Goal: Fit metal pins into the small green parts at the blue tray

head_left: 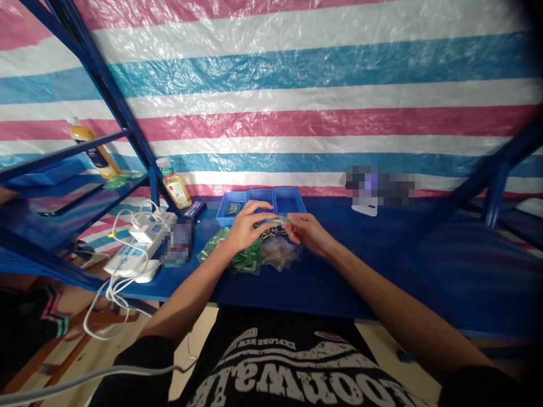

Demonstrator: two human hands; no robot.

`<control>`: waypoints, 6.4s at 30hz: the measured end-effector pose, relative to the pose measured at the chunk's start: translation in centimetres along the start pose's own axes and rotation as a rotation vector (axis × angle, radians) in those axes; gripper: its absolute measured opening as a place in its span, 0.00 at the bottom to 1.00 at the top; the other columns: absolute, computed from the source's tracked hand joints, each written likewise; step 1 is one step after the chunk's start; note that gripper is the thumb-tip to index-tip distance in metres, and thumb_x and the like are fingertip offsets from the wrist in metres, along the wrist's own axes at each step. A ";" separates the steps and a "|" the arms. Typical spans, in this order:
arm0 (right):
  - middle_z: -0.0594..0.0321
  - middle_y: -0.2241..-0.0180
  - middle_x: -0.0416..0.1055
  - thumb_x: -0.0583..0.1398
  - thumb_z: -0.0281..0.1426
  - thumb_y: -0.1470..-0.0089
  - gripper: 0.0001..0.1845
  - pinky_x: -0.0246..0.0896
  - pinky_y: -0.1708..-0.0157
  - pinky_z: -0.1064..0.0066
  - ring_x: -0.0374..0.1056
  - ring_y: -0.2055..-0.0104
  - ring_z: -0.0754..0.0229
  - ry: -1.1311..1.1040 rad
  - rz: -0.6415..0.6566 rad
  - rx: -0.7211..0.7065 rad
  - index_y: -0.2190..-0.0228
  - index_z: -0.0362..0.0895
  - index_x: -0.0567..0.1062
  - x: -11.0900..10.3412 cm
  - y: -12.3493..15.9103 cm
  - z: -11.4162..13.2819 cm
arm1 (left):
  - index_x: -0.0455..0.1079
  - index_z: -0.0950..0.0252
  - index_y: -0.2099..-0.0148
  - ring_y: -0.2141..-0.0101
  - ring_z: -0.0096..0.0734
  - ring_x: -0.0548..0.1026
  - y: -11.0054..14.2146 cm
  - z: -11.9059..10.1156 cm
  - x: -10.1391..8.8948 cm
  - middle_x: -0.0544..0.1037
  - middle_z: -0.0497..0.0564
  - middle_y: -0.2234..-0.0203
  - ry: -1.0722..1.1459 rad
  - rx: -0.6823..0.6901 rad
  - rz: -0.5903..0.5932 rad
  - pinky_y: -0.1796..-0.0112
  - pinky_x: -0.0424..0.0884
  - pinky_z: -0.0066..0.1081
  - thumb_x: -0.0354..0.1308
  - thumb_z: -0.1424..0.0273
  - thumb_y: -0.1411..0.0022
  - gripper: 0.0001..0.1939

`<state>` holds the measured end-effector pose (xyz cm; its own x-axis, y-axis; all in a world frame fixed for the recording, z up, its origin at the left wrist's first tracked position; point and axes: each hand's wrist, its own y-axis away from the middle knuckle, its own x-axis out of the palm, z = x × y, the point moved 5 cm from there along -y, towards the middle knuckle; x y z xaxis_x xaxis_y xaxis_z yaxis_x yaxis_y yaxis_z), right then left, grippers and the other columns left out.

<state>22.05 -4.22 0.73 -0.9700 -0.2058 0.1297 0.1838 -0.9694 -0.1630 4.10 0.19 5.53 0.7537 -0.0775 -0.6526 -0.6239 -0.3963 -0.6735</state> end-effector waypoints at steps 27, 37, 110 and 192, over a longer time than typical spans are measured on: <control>0.67 0.78 0.69 0.59 0.40 0.35 0.11 0.49 0.72 0.70 0.63 0.76 0.61 0.911 -0.097 -0.267 0.64 0.47 0.77 -0.5 0.0 -0.9 | 0.80 0.63 0.57 0.56 0.46 0.76 2.1 8.9 -5.3 0.82 0.58 0.61 -0.528 -0.637 -0.039 0.52 0.69 0.40 0.55 0.70 0.30 0.11; 0.64 0.71 0.76 0.62 0.33 0.39 0.05 0.44 0.72 0.69 0.68 0.70 0.59 1.359 -0.065 -0.140 0.60 0.49 0.77 -1.6 0.1 -0.7 | 0.80 0.62 0.54 0.50 0.45 0.72 1.0 6.1 -3.6 0.77 0.58 0.54 -0.466 -0.402 -0.094 0.45 0.69 0.42 0.54 0.68 0.29 0.12; 0.59 0.60 0.77 0.54 0.33 0.30 0.10 0.61 0.59 0.68 0.71 0.61 0.56 1.158 -0.031 -0.417 0.60 0.48 0.75 1.3 0.1 2.0 | 0.80 0.62 0.54 0.63 0.33 0.77 0.5 0.4 0.8 0.81 0.52 0.66 -0.136 -0.011 0.211 0.59 0.70 0.31 0.54 0.63 0.26 0.14; 0.59 0.61 0.76 0.53 0.33 0.30 0.08 0.62 0.59 0.64 0.73 0.59 0.53 1.038 -0.143 -0.520 0.59 0.48 0.72 1.2 -0.8 0.2 | 0.79 0.63 0.58 0.68 0.30 0.76 0.5 0.7 0.3 0.79 0.50 0.68 -0.176 -0.095 0.167 0.64 0.67 0.28 0.55 0.64 0.27 0.14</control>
<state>20.81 -3.76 1.20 -0.6854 0.3419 -0.6428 0.2084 -0.7538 -0.6232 3.85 0.65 4.77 0.5894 0.0080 -0.8078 -0.7082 -0.4761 -0.5214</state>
